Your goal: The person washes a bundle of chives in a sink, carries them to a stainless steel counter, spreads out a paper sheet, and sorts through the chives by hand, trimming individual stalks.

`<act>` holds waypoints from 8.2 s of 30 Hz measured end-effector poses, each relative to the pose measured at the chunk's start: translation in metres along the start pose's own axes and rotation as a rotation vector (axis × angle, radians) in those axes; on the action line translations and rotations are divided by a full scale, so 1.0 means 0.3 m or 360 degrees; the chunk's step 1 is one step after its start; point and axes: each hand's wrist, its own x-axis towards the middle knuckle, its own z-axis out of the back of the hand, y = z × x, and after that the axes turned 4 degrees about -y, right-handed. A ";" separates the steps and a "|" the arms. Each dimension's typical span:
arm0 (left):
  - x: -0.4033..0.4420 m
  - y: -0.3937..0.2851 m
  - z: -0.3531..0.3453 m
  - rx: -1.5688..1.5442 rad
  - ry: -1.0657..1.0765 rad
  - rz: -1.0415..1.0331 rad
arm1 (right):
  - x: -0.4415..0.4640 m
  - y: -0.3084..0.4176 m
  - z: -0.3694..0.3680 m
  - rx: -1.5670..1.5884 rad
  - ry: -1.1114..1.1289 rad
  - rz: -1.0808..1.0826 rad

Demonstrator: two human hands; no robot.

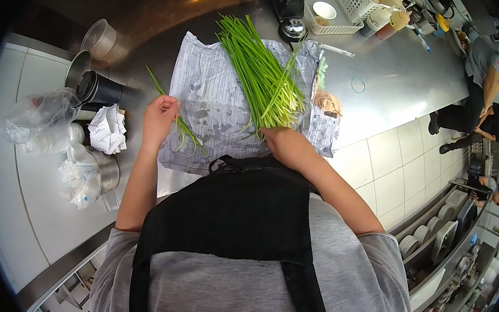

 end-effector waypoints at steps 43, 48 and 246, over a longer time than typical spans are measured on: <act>-0.115 -0.207 -0.381 -0.0498 0.0664 -0.0144 | 0.149 0.028 0.025 0.1902 -0.0375 -0.0841; -0.140 -0.208 -0.350 -0.0530 0.0615 -0.0036 | 0.148 0.000 0.024 0.2005 -0.0451 -0.0864; -0.250 -0.422 -0.606 -0.0978 0.0202 0.0305 | 0.078 -0.182 0.229 0.1505 0.0093 -0.0291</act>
